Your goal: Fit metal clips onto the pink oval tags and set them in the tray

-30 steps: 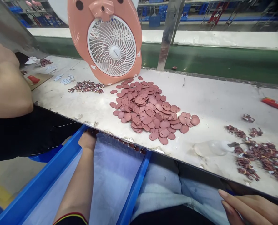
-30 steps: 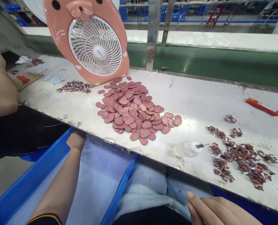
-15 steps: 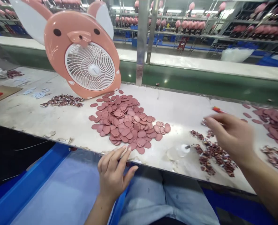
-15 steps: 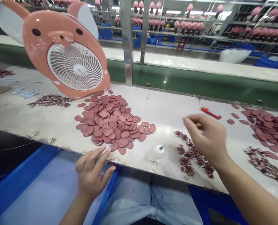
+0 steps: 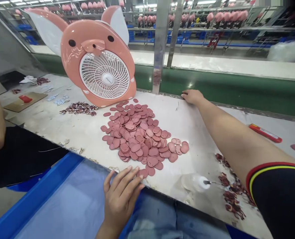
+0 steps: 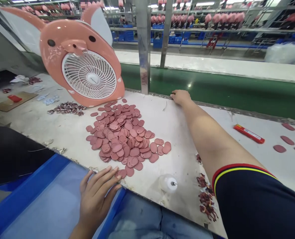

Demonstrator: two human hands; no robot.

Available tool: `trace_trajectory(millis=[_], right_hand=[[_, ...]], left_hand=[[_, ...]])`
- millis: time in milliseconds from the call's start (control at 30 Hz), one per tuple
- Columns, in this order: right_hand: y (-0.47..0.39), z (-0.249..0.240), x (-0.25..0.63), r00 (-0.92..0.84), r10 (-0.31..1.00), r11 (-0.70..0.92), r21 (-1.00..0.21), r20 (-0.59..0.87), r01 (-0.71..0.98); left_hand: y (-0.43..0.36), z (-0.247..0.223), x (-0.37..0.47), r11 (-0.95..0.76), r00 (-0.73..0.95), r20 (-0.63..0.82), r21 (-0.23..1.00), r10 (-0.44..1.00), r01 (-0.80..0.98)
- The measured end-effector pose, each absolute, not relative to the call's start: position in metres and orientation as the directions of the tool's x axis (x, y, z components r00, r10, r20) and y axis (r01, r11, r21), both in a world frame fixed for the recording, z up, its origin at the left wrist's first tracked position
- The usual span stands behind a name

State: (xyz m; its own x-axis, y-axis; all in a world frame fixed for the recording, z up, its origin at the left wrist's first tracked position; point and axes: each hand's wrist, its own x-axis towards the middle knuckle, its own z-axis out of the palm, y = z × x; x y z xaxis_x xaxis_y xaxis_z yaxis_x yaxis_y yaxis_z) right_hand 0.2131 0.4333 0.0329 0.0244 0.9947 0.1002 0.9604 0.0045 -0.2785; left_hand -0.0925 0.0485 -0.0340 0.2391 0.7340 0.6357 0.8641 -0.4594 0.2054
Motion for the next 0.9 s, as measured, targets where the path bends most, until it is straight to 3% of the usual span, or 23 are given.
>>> trace_trajectory(millis=[167,367,433,467,533,567,600,633,700,767,900], right_hand=[[0.426,0.041,0.226,0.05,0.993,-0.02,-0.262,0.11,0.965],[0.336,0.065,0.28,-0.005,0.998,0.025,-0.284,0.07,0.958],[0.29,0.075,0.298,-0.007,0.998,0.024,-0.312,0.056,0.95],[0.265,0.08,0.303,-0.002,0.997,0.028,-0.334,0.078,0.942],[0.209,0.091,0.304,0.011,0.981,0.068,-0.399,0.193,0.915],[0.18,0.096,0.299,0.015,0.961,0.111,-0.436,0.275,0.893],[0.15,0.1,0.29,0.009,0.934,0.173,-0.473,0.357,0.864],[0.122,0.103,0.278,-0.032,0.913,0.254,-0.506,0.406,0.825],[0.074,0.105,0.249,-0.242,0.875,0.459,-0.559,0.42,0.691],[0.043,0.1,0.219,-0.531,0.786,0.579,-0.681,0.318,0.449],[0.024,0.08,0.188,-0.625,0.765,0.408,-0.868,0.156,0.283]], left_hand=[[0.053,-0.033,-0.096,-0.511,0.254,0.68,0.206,0.688,0.835],[0.051,-0.041,-0.101,-0.594,0.237,0.773,0.214,0.589,0.775],[0.043,-0.039,-0.092,-0.6,0.112,0.777,0.377,0.619,0.706],[0.038,-0.036,-0.084,-0.579,0.001,0.739,0.527,0.674,0.622],[0.027,-0.025,-0.063,-0.421,-0.225,0.478,0.869,0.849,0.26],[0.022,-0.018,-0.051,-0.243,-0.241,0.233,0.97,0.942,-0.013],[0.018,-0.01,-0.04,-0.025,-0.157,-0.019,0.962,0.987,-0.273],[0.014,-0.003,-0.028,0.206,-0.005,-0.235,0.86,0.972,-0.466],[0.008,0.01,-0.01,0.54,0.302,-0.46,0.582,0.835,-0.607],[0.003,0.017,0.002,0.682,0.48,-0.491,0.437,0.727,-0.586],[-0.008,0.016,0.008,0.736,0.571,-0.465,0.455,0.677,-0.501]])
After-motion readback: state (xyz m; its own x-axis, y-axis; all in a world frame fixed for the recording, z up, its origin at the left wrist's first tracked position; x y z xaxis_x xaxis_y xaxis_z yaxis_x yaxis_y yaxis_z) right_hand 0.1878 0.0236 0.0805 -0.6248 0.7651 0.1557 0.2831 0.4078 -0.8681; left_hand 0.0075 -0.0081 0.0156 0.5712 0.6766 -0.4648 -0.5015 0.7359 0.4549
